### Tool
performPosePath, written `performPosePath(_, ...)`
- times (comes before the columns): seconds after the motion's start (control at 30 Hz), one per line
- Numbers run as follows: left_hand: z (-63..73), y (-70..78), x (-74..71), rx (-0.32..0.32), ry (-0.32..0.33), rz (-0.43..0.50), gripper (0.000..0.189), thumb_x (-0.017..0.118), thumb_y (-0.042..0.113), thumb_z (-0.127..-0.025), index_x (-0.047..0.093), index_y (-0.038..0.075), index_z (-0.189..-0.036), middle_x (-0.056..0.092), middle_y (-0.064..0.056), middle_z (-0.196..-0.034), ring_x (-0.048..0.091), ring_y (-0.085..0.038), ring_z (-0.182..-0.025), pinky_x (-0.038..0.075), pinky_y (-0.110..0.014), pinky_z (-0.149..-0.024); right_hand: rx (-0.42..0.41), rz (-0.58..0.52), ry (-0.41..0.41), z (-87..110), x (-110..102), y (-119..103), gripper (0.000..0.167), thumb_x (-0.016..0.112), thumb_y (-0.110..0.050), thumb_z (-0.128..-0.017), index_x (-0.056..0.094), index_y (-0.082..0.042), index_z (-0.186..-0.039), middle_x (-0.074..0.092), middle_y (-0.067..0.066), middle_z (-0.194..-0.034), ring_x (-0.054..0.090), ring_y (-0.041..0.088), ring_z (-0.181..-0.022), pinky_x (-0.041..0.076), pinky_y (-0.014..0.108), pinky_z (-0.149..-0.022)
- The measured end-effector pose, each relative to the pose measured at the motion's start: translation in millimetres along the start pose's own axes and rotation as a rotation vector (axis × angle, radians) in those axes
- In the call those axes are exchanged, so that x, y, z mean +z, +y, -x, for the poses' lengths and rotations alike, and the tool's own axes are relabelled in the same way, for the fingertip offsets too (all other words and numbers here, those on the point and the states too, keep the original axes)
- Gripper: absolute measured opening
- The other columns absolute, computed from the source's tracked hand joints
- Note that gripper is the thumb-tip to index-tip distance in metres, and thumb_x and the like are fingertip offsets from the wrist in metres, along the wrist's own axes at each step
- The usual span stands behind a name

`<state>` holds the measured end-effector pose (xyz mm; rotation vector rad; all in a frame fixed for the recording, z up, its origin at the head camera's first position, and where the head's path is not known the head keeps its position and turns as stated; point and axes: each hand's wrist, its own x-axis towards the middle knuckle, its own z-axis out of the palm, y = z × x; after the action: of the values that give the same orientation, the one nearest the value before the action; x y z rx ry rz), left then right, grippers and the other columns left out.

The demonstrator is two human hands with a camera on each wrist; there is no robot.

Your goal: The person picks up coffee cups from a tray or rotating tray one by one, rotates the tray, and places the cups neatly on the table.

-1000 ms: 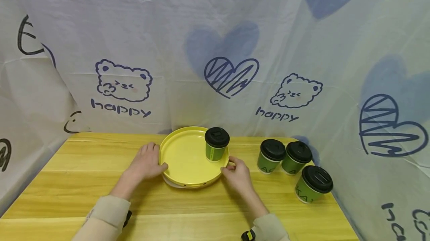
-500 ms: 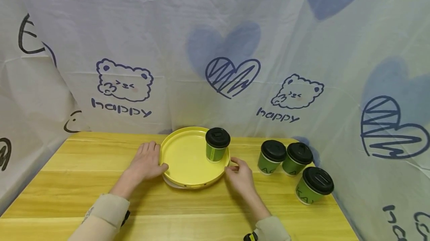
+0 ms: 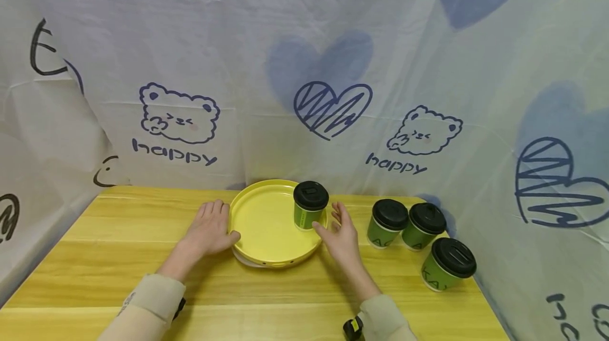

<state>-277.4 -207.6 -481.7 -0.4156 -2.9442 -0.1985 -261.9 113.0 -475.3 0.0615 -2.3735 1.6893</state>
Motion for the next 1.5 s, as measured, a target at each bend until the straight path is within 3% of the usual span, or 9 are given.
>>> performPosePath(0.37, -0.5, -0.2, 2.3, -0.001, -0.01, 0.004, 0.077, 0.061, 0.048, -0.079, 0.045, -0.01, -0.127, 0.047, -0.025, -0.12, 0.043, -0.04, -0.114, 0.029, -0.057, -0.112, 0.017, -0.086, -0.022, -14.2, 14.8, -8.0, 0.104, 0.083, -0.023, -0.075, 0.018, -0.007, -0.155, 0.029, 0.018, -0.157, 0.037, 0.035, -0.141, 0.033, 0.045, -0.118)
performPosePath(0.63, -0.3, -0.4, 1.8, -0.003, 0.002, 0.008, 0.076, 0.061, 0.048, -0.078, 0.045, -0.009, -0.125, 0.047, -0.023, -0.118, 0.043, -0.04, -0.112, 0.029, -0.056, -0.112, 0.056, -0.056, 0.019, -20.6, 29.0, -10.7, 0.107, 0.083, -0.028, -0.074, 0.017, -0.006, -0.155, 0.032, 0.02, -0.155, 0.039, 0.038, -0.139, 0.036, 0.048, -0.115)
performPosePath(1.0, 0.1, 0.2, 3.2, -0.003, 0.004, 0.002, 0.075, 0.061, 0.047, -0.078, 0.045, -0.009, -0.124, 0.047, -0.024, -0.117, 0.043, -0.04, -0.113, 0.029, -0.056, -0.112, 0.093, -0.031, 0.048, -25.3, 41.2, -12.7, 0.101, 0.083, -0.027, -0.074, 0.023, -0.009, -0.153, 0.041, 0.018, -0.149, 0.042, 0.036, -0.137, 0.037, 0.053, -0.112)
performPosePath(1.5, 0.7, 1.3, 2.9, -0.011, 0.0, -0.003, 0.074, 0.06, 0.047, -0.078, 0.045, -0.01, -0.124, 0.048, -0.024, -0.117, 0.043, -0.041, -0.114, 0.031, -0.056, -0.11, 0.103, -0.011, 0.09, -25.0, 43.9, -14.6, 0.087, 0.083, -0.022, -0.074, 0.035, -0.007, -0.145, 0.051, 0.018, -0.139, 0.05, 0.034, -0.129, 0.041, 0.05, -0.109)
